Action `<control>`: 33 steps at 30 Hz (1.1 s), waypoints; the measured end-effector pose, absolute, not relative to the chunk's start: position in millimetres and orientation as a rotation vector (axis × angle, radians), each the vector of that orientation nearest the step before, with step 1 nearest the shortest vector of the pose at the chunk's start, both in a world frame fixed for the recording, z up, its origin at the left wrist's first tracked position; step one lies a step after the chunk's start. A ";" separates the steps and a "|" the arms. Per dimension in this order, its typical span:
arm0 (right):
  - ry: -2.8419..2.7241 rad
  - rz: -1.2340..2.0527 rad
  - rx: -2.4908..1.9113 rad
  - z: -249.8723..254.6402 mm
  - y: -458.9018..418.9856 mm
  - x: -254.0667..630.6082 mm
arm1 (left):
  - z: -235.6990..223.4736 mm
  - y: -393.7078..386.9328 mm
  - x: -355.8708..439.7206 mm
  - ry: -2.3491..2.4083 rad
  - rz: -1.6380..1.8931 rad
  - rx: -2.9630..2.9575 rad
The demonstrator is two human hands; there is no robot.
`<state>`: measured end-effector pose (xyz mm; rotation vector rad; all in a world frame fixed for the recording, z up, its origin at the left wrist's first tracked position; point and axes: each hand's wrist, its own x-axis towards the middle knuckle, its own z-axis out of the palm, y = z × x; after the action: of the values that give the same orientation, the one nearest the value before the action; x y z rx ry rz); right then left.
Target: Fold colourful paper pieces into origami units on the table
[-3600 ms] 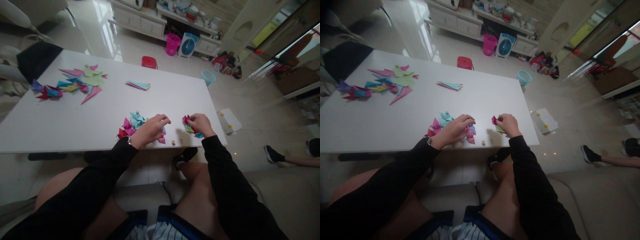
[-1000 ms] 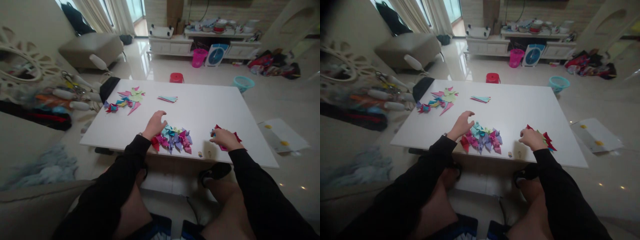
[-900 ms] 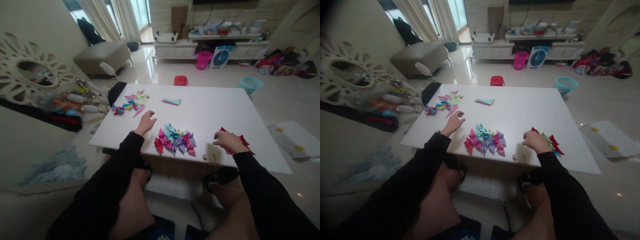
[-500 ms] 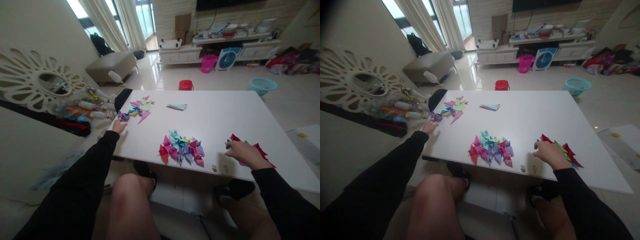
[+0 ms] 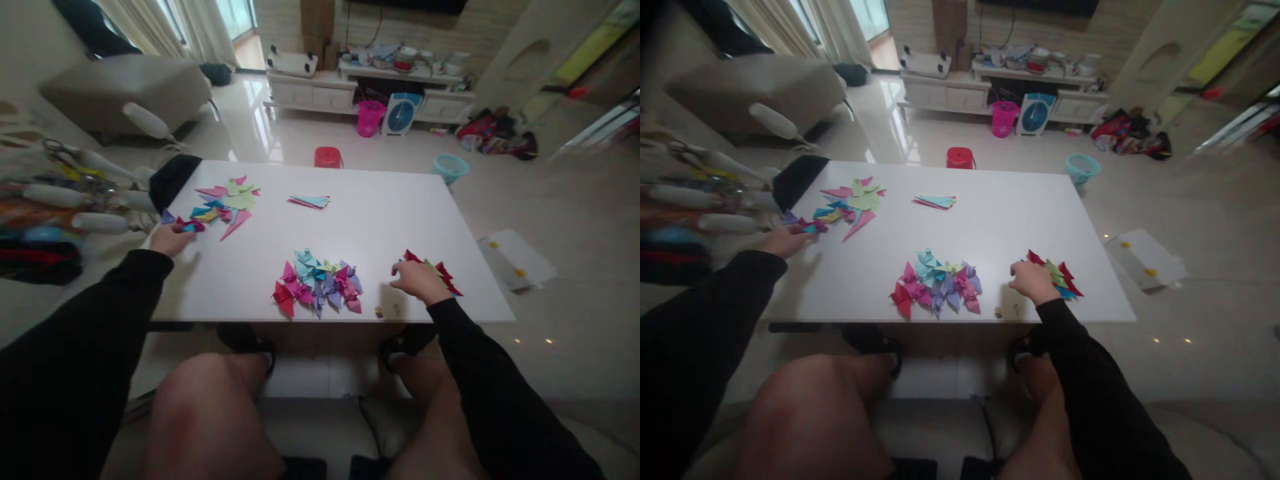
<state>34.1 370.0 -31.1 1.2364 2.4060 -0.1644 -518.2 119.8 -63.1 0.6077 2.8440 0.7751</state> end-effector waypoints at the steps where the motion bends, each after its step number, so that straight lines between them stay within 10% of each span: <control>1: 2.405 -0.172 1.245 -27.2 367.5 33.5 | -60.5 120.9 -515.2 2.841 0.741 0.621; 15: 2.680 -0.465 1.359 -0.5 341.1 51.9 | 3.2 190.7 -251.5 2.103 1.209 1.332; 24: 2.268 -2.391 1.659 -10.4 304.0 39.6 | -13.6 202.6 -158.1 1.557 1.303 1.252; 33: 2.365 -2.583 1.427 -11.3 303.1 23.8 | -14.6 206.9 -178.8 1.480 1.378 1.195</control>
<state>23.8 303.1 -11.3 1.4274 2.3651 -2.5827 -178.8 206.9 -14.6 1.1953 1.4801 1.3782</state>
